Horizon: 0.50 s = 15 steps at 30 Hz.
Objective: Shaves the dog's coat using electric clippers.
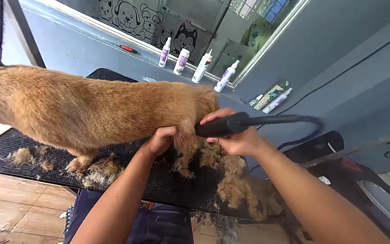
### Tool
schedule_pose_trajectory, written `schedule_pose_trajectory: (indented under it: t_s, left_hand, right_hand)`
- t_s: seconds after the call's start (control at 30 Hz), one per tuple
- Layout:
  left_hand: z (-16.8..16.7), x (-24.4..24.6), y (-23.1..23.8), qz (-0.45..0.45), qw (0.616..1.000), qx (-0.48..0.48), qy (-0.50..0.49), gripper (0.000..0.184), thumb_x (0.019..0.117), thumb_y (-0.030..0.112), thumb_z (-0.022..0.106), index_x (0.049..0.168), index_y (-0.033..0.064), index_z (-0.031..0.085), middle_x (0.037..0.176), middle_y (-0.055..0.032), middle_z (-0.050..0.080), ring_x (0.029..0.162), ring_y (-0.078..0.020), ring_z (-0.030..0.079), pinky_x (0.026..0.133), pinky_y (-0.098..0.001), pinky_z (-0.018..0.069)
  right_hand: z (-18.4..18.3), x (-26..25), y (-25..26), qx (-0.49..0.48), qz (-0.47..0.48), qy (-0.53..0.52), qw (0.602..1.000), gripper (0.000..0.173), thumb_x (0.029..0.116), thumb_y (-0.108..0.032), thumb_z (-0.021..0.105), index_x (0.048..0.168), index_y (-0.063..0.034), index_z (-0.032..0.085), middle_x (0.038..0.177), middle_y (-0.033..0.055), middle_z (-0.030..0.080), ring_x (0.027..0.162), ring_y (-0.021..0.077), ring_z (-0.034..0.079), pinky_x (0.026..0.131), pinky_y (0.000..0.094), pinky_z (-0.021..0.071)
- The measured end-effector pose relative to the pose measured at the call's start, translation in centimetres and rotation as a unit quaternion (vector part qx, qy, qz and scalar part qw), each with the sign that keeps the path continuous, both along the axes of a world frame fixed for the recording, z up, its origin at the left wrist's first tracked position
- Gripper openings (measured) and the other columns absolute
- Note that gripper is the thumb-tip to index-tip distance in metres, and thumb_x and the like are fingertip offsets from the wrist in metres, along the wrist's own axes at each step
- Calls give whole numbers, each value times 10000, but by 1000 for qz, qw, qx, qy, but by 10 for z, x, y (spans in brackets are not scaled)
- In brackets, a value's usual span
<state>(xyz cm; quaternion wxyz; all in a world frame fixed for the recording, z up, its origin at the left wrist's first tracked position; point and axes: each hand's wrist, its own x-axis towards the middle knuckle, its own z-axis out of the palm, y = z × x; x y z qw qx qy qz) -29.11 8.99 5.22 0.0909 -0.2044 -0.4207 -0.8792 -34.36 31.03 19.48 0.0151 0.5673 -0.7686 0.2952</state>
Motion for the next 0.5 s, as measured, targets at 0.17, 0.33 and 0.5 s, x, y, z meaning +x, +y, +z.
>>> schedule_pose_trajectory:
  t_s: [0.17,0.33,0.5]
  left_hand:
    - [3,6,13,-15,985,-112,-130,264,962,242,644,1132,52,710,1043,-50,747,996,-147,705,924,-390,583]
    - [-17,3,29,28,988,-84,-125,282,902,101,745,1156,3,673,1048,-101,736,971,-184,714,900,-400,602]
    - [-29,8,11,-26,998,-23,-51,270,751,92,675,1017,104,713,969,4,750,910,-86,701,837,-328,594]
  right_hand:
    - [53,17,-24,91,9,25,996,498,761,-226,855,1193,-77,658,1087,-13,740,1007,77,711,897,313,632]
    - [60,26,-81,-118,107,119,980,565,787,-136,865,1217,73,564,1140,155,708,1066,248,715,914,434,640]
    - [11,20,-40,-64,87,39,993,519,806,-112,843,1247,16,601,1195,139,705,1121,250,688,1010,438,588]
